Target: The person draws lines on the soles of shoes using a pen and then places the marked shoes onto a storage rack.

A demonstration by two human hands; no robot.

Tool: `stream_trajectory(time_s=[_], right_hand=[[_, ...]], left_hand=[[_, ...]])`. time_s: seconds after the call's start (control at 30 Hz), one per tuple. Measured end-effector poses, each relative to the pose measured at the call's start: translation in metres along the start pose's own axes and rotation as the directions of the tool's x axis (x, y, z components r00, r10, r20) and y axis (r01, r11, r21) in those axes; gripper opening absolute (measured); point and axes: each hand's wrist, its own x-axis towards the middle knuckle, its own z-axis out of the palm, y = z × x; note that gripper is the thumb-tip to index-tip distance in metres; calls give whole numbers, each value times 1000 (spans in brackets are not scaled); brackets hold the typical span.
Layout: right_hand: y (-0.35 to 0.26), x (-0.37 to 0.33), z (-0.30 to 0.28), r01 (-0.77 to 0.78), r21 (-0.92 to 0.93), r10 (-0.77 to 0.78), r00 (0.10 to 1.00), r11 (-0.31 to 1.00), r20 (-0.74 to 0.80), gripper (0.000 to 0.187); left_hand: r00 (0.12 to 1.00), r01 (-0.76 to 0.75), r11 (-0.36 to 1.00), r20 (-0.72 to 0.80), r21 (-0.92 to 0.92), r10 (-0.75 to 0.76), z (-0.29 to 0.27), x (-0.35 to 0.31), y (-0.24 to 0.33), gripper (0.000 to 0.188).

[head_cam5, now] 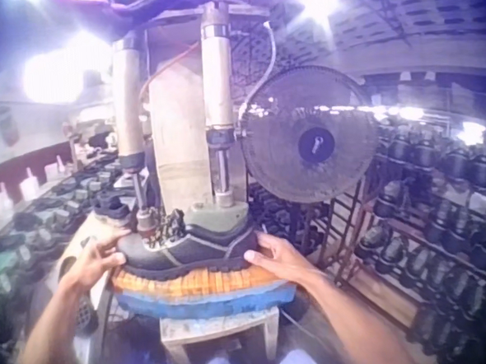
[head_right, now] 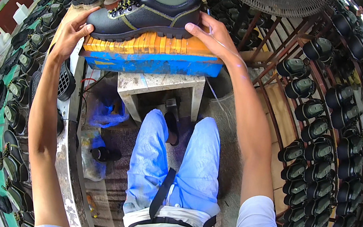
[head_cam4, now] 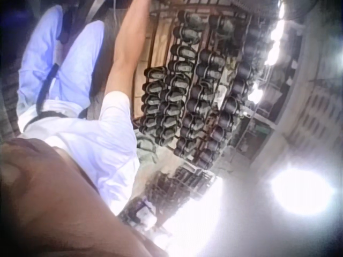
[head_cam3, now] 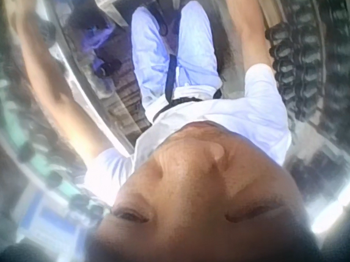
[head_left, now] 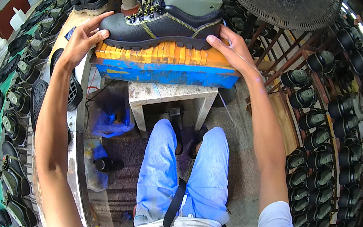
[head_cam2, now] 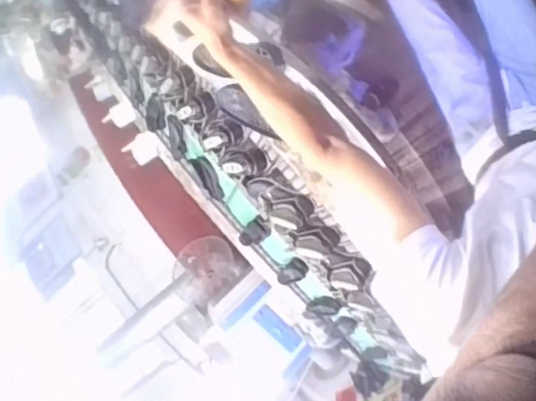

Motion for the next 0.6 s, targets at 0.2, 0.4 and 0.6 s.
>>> stream_trajectory(time_s=[0.2,0.4,0.6], right_hand=[[-14,-76,4,-6,-241,-84,930,970,-358,70],[-87,-165,14,-8,-349,-155,886,937,-437,33],[-135,-170,20,435,-557,-534,845,707,-17,30]], left_hand=[[913,-101,990,-387,95,130,60,-59,-5,55],[672,-205,779,-493,593,553,171,-119,18,45],[698,-419,445,-33,791,716,270,-135,21,48]])
